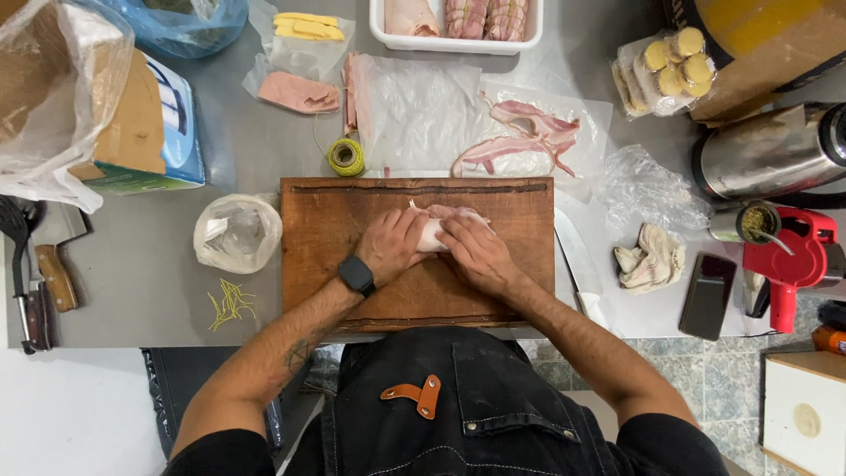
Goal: The person places cheese slices onto a piece of raw meat on a wooden cutting board, then rolls the meat around the cheese. The person wraps the rolled meat with several strips of bacon, adjusting them to cover the roll. The wrapped roll is placed into a white tray with other prepared rolls.
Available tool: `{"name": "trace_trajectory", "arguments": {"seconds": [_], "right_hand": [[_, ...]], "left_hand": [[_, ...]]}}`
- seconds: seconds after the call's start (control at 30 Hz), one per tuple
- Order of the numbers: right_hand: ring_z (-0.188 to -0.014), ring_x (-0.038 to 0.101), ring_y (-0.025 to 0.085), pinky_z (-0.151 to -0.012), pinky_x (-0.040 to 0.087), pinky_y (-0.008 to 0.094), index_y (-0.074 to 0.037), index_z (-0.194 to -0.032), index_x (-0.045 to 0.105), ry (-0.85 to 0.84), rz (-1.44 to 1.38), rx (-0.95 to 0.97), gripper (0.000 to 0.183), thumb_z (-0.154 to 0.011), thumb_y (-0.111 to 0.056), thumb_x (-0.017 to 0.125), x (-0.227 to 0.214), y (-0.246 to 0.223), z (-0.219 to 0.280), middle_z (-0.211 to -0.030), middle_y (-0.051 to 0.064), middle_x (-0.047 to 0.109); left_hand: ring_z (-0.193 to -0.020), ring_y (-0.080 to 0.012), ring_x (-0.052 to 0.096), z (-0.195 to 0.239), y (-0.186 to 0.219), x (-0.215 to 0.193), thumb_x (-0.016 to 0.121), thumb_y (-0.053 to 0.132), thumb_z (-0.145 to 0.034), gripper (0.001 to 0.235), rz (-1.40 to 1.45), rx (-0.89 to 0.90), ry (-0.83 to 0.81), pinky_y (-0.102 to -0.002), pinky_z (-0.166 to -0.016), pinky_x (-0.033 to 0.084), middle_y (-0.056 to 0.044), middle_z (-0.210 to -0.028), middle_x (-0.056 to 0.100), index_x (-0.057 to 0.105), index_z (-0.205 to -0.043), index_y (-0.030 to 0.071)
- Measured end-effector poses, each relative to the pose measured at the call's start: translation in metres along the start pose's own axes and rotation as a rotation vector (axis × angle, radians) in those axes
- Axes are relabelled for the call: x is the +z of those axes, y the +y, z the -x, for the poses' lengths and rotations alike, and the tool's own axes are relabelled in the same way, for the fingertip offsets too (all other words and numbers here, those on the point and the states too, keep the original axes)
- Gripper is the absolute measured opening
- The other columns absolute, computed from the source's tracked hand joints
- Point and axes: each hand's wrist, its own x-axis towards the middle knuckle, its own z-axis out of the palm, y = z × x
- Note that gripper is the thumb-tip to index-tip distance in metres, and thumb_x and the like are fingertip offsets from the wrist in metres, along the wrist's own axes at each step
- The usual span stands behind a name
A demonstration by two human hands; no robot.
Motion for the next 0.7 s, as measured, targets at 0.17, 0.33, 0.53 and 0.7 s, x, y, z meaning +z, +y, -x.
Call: {"name": "trace_trajectory", "arguments": {"seconds": [0.17, 0.33, 0.53, 0.7], "right_hand": [[-0.114, 0.073, 0.035, -0.107, 0.056, 0.047, -0.003, -0.133, 0.072, -0.080, -0.020, -0.003, 0.041, -0.111, -0.035, 0.061, 0.008, 0.023, 0.008, -0.124, 0.019, 0.072], [-0.096, 0.070, 0.036, -0.088, 0.060, 0.046, -0.001, -0.131, 0.072, -0.166, -0.126, -0.019, 0.049, -0.111, -0.044, 0.060, 0.008, 0.053, -0.003, -0.113, 0.019, 0.069], [-0.099, 0.070, 0.040, -0.087, 0.059, 0.050, -0.002, -0.133, 0.069, -0.401, -0.408, 0.134, 0.046, -0.109, -0.041, 0.063, -0.009, 0.066, -0.035, -0.112, 0.019, 0.067], [-0.111, 0.064, 0.037, -0.097, 0.048, 0.049, -0.008, -0.133, 0.069, -0.476, -0.367, 0.183, 0.047, -0.111, -0.048, 0.059, -0.001, 0.071, -0.021, -0.119, 0.014, 0.064]], "left_hand": [[-0.100, -0.0326, 0.061, -0.016, -0.005, -0.018, 0.070, 0.069, -0.090, 0.077, 0.086, -0.051, -0.107, -0.046, -0.086, 0.053, -0.012, -0.107, 0.057, 0.061, -0.128, 0.002], [-0.103, -0.0333, 0.058, -0.036, -0.019, -0.023, 0.062, 0.076, -0.094, 0.075, 0.119, -0.079, -0.136, -0.046, -0.087, 0.049, -0.012, -0.108, 0.054, 0.065, -0.106, 0.002], [-0.110, -0.0416, 0.067, -0.045, -0.043, -0.011, 0.041, 0.076, -0.107, 0.079, 0.443, -0.183, -0.370, -0.055, -0.096, 0.051, -0.017, -0.114, 0.062, 0.051, -0.135, 0.003], [-0.106, -0.0372, 0.067, -0.035, -0.013, -0.002, 0.052, 0.044, -0.112, 0.055, -0.052, 0.047, -0.046, -0.044, -0.088, 0.055, -0.019, -0.114, 0.061, 0.058, -0.141, -0.002]]}}
